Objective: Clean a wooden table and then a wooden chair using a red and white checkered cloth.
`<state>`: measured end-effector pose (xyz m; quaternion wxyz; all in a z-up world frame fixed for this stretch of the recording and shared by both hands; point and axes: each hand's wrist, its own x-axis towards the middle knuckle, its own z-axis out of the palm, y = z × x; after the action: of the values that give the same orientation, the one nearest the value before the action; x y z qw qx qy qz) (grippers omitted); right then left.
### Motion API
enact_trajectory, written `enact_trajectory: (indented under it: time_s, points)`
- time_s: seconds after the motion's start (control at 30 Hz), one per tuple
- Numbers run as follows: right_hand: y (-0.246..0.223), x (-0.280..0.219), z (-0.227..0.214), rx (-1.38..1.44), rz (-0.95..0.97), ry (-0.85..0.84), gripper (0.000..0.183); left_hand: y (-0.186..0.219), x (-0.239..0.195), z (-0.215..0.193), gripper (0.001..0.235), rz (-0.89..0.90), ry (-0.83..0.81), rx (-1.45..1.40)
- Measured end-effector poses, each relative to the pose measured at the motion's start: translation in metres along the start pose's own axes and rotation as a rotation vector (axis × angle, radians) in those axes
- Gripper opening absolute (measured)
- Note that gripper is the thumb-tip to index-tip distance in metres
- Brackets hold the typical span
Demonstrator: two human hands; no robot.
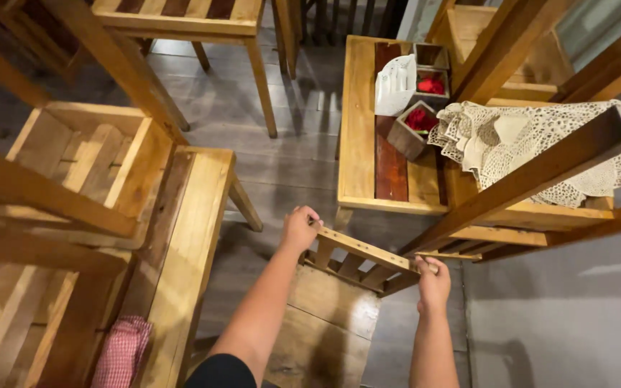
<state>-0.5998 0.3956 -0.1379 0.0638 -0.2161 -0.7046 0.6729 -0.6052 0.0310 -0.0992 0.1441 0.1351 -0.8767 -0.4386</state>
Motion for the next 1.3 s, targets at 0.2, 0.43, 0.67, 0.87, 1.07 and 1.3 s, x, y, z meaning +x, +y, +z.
enact_trajectory:
  time_s: [0.2,0.43,0.67,0.87,1.07,1.3]
  points:
    - [-0.026,-0.064,-0.031,-0.174,0.045,-0.040,0.013,0.043,-0.044,-0.069,0.030,-0.185,-0.084,-0.069]
    - [0.003,-0.101,-0.060,-0.268,-0.075,-0.076,0.010,0.026,-0.094,-0.106,0.020,-0.211,-0.229,0.096]
    - [-0.028,-0.189,-0.059,-0.278,0.052,-0.011,0.015,0.012,-0.170,-0.158,0.011,0.000,-0.167,0.133]
    - [-0.013,-0.232,-0.036,-0.231,-0.058,-0.097,0.011,-0.060,-0.224,-0.193,0.018,-0.148,-0.063,-0.135]
    - [-0.062,-0.321,-0.028,-0.223,-0.246,-0.323,0.023,-0.093,-0.279,-0.246,0.025,-0.238,-0.115,-0.012]
    - [-0.044,-0.243,-0.066,-0.526,0.371,-0.600,0.071,-0.150,-0.285,-0.220,0.041,-0.302,-0.632,-0.312]
